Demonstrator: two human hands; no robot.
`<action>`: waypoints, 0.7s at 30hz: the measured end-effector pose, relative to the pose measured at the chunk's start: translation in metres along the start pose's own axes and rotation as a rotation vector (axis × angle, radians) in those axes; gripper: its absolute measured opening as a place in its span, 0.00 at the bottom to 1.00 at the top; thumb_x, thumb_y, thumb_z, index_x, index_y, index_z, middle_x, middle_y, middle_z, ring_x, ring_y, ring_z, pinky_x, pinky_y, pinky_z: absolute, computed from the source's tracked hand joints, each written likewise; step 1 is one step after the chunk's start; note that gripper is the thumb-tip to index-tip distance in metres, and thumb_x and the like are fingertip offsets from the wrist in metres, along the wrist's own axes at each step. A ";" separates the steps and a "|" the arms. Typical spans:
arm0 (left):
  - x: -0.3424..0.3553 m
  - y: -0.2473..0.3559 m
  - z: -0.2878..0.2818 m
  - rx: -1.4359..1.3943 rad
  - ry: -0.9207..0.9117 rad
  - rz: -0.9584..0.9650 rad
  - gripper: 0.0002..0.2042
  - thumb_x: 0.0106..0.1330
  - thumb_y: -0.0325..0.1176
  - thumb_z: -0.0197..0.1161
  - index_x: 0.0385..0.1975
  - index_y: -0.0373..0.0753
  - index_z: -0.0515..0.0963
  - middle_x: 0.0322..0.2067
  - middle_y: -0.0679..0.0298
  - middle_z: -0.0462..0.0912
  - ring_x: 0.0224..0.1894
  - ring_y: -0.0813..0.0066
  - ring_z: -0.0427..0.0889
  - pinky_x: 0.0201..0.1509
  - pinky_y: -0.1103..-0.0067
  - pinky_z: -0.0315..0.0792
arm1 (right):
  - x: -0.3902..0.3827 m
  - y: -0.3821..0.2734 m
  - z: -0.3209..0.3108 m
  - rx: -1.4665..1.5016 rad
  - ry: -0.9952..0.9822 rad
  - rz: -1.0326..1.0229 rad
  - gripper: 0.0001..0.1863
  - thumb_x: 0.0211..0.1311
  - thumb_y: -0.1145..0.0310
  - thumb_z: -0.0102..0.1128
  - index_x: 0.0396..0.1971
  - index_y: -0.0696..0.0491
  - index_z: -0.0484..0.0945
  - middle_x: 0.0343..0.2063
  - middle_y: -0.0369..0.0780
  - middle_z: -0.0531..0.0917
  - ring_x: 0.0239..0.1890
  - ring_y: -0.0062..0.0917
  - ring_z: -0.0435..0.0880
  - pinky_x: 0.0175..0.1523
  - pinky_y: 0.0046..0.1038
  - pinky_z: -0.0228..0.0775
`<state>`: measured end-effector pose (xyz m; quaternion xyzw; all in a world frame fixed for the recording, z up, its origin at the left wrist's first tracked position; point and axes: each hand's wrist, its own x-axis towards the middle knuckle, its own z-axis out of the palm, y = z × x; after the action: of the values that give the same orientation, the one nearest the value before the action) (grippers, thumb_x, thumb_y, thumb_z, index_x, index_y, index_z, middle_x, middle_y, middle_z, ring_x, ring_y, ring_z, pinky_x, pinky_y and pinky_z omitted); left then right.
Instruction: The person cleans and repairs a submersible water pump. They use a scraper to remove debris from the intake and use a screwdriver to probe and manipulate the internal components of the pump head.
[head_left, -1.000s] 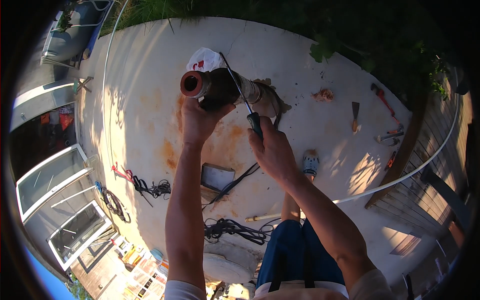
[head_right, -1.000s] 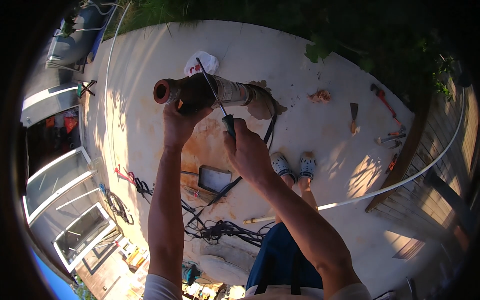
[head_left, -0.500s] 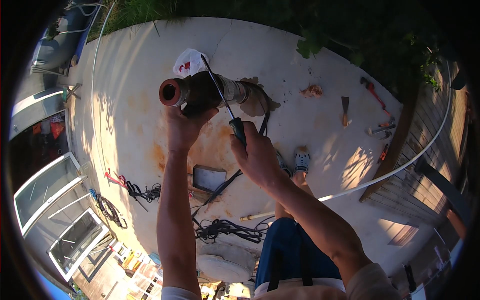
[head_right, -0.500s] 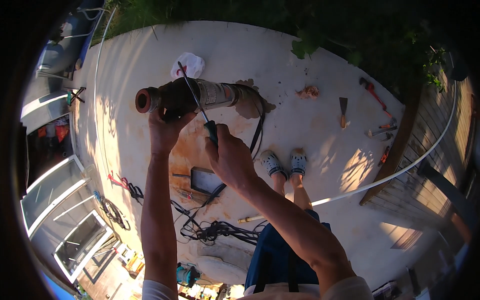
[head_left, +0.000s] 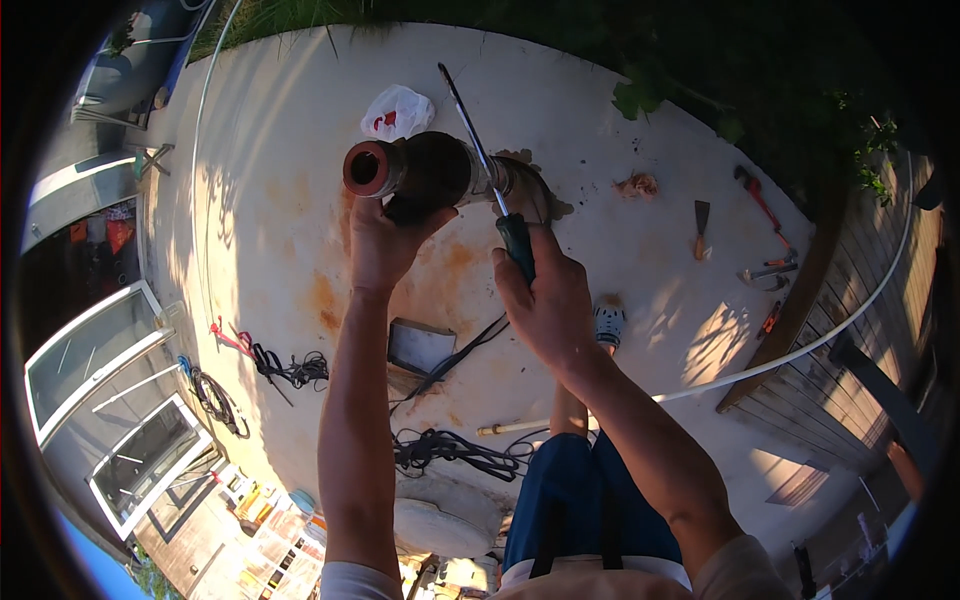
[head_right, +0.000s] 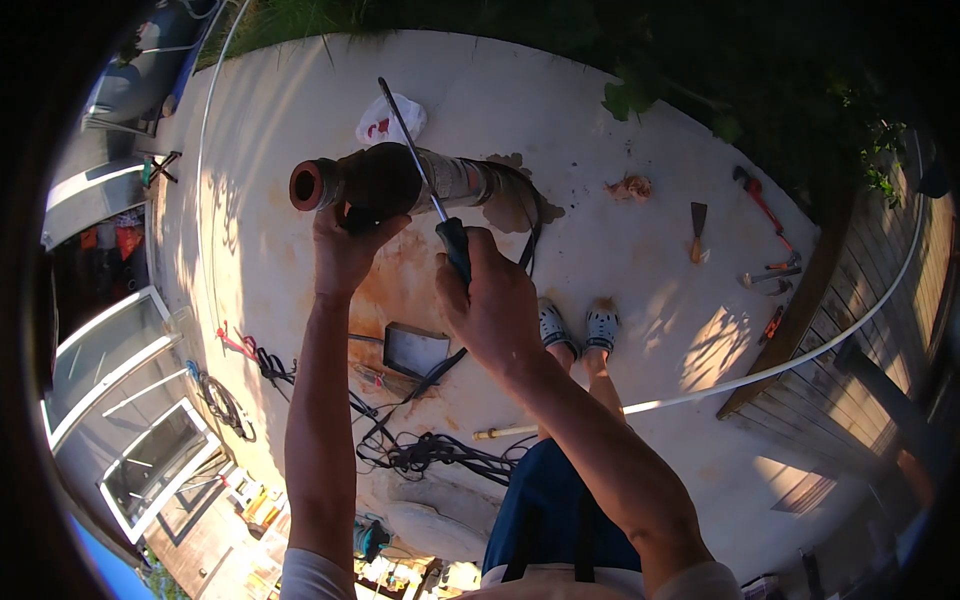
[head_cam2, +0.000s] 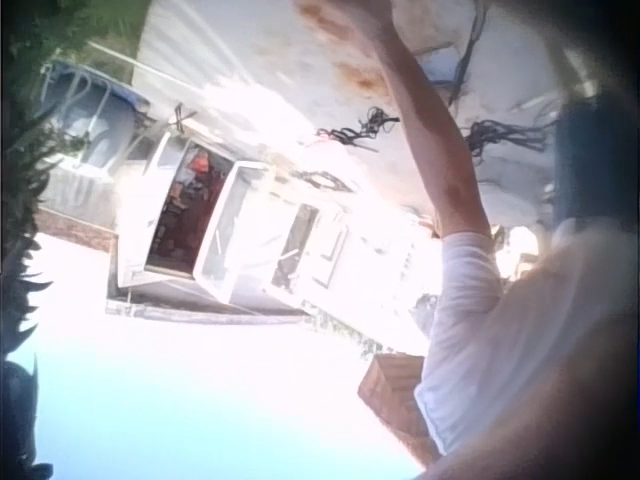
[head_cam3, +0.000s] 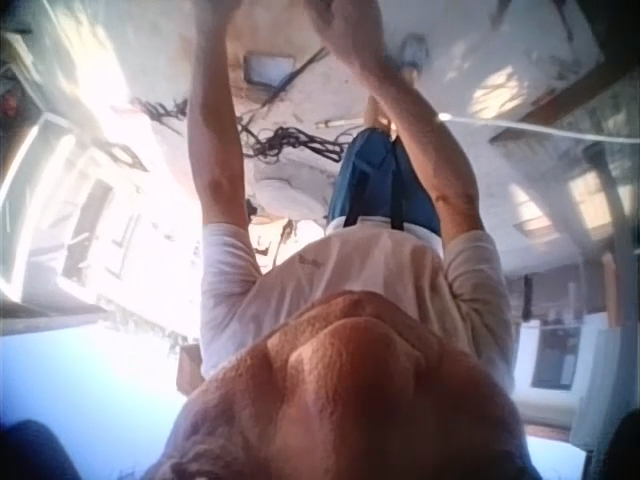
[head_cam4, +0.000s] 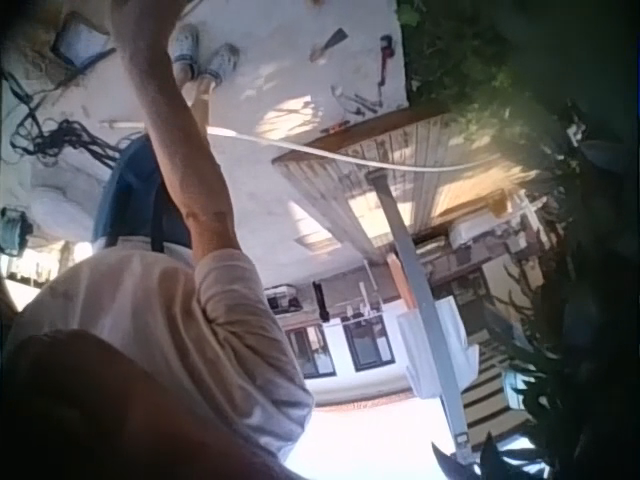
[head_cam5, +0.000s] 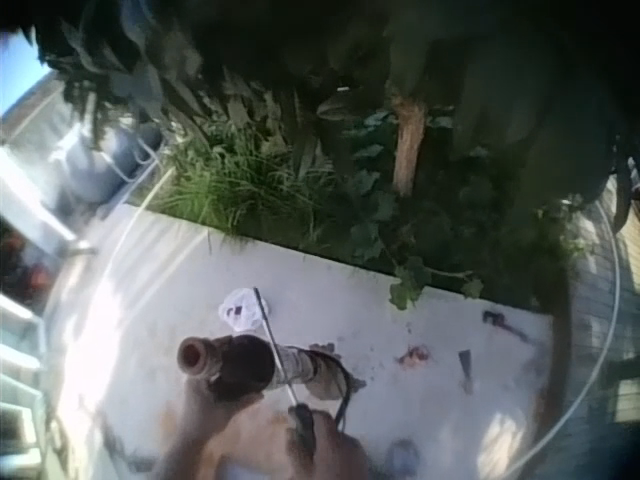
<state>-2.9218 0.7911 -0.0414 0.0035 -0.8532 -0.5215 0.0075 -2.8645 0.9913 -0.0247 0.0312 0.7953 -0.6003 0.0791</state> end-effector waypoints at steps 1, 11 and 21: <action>0.000 -0.004 -0.003 0.015 -0.042 -0.020 0.29 0.46 0.25 0.78 0.50 0.37 0.74 0.44 0.66 0.82 0.45 0.76 0.81 0.50 0.76 0.76 | 0.005 0.006 0.000 -0.010 -0.011 -0.002 0.12 0.64 0.64 0.57 0.33 0.54 0.65 0.15 0.46 0.75 0.18 0.44 0.78 0.23 0.42 0.69; 0.000 0.004 0.007 -0.102 0.004 -0.038 0.34 0.43 0.22 0.76 0.55 0.40 0.71 0.55 0.61 0.72 0.58 0.63 0.73 0.62 0.71 0.70 | 0.071 0.007 -0.060 -0.621 -0.329 -0.212 0.11 0.60 0.64 0.60 0.28 0.54 0.70 0.14 0.44 0.75 0.18 0.42 0.77 0.25 0.38 0.67; -0.009 0.023 0.032 -0.121 0.312 -0.217 0.48 0.38 0.30 0.82 0.63 0.38 0.61 0.57 0.55 0.67 0.61 0.57 0.70 0.63 0.68 0.71 | 0.128 -0.026 -0.084 -0.798 -0.493 -0.135 0.10 0.59 0.64 0.60 0.30 0.53 0.71 0.15 0.43 0.76 0.22 0.44 0.78 0.28 0.37 0.69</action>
<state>-2.9137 0.8297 -0.0356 0.1759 -0.8035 -0.5626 0.0836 -3.0024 1.0590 0.0019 -0.1966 0.9217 -0.2409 0.2321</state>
